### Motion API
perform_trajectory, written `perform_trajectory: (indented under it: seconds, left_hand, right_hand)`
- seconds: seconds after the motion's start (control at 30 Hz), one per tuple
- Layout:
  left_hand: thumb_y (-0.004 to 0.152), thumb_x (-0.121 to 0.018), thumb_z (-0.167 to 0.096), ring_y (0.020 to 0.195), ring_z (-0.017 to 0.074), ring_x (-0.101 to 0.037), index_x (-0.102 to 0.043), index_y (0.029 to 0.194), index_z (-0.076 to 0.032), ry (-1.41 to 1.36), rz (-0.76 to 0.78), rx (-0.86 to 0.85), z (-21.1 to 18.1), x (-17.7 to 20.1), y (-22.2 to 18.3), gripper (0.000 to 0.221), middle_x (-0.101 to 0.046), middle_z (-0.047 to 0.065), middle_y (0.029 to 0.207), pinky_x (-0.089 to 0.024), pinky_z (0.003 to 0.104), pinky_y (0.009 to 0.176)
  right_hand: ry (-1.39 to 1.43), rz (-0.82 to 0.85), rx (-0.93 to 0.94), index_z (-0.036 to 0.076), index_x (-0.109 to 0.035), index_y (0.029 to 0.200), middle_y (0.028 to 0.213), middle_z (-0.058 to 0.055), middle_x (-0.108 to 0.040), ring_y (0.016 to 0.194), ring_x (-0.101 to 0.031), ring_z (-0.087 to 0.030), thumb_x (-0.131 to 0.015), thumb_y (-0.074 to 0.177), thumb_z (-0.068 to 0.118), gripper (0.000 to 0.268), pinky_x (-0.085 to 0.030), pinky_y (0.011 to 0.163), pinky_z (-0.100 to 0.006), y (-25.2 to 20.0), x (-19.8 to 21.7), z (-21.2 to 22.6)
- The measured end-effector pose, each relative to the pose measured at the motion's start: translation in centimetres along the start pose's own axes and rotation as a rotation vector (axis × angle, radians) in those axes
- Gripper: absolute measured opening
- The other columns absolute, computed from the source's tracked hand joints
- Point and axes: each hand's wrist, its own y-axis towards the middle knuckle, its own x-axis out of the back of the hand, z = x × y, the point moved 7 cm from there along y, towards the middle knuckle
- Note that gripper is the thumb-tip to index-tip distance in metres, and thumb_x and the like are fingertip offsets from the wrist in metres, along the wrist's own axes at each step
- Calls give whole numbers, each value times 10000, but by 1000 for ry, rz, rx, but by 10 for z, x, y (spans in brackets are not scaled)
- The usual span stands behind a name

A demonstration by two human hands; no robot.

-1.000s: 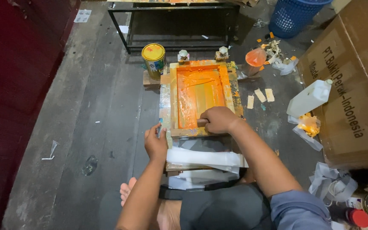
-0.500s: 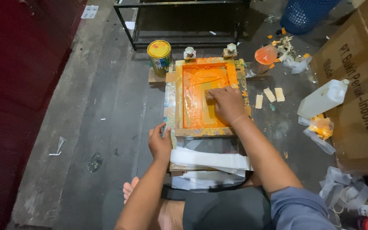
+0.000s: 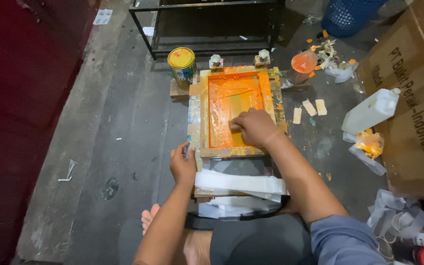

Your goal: Applying pre-cut adhesive tape strips to the edges of a screen printing frame to mask it.

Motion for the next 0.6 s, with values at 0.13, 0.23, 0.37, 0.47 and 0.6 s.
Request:
perform_trajectory:
  seconds: [0.13,0.23,0.37,0.47,0.6]
  left_hand:
    - [918,-786,-208,968,302,-660,-751,1163,-159,-6,2,20,-3,1,-2,252,-581,74,942,-511,394,892]
    - [914,-789,-205,970,295,-654,-750,1157,-160,-5,-5,17,-1,-1,-1,250,-572,66,939,-505,394,894]
    - [925,-783,-212,963,265,-648,-745,1158,-161,-9,-6,26,1,-2,-1,242,-560,47,935,-505,385,890]
    - [921,-785,-207,959,276,-650,-748,1163,-163,-12,-4,31,2,-1,0,248,-559,53,931,-508,395,889]
    - [915,-788,-200,972,294,-657,-748,1167,-160,-33,-2,39,0,-1,0,259,-574,68,940,-512,405,900]
  right_hand:
    - [97,145,4,189,-754,1210,1117,-51,-764,1027,-685,-317,-596,835,193,407,-541,904,-448,-16,15,18]
    - [248,321,-19,183,-757,1212,1132,-76,-768,1068,-695,-354,-589,803,176,443,-554,958,-467,-23,8,23]
    - [230,296,-49,147,-724,1287,1144,-114,-767,1102,-704,-360,-576,843,194,471,-533,997,-485,-22,15,20]
    - [275,164,-65,109,-719,1289,1151,-144,-765,1123,-693,-386,-561,870,144,450,-521,1008,-508,-18,38,21]
    - [173,-134,-54,145,-716,1268,1096,-97,-764,1084,-695,-358,-569,901,133,396,-540,948,-494,8,43,-8]
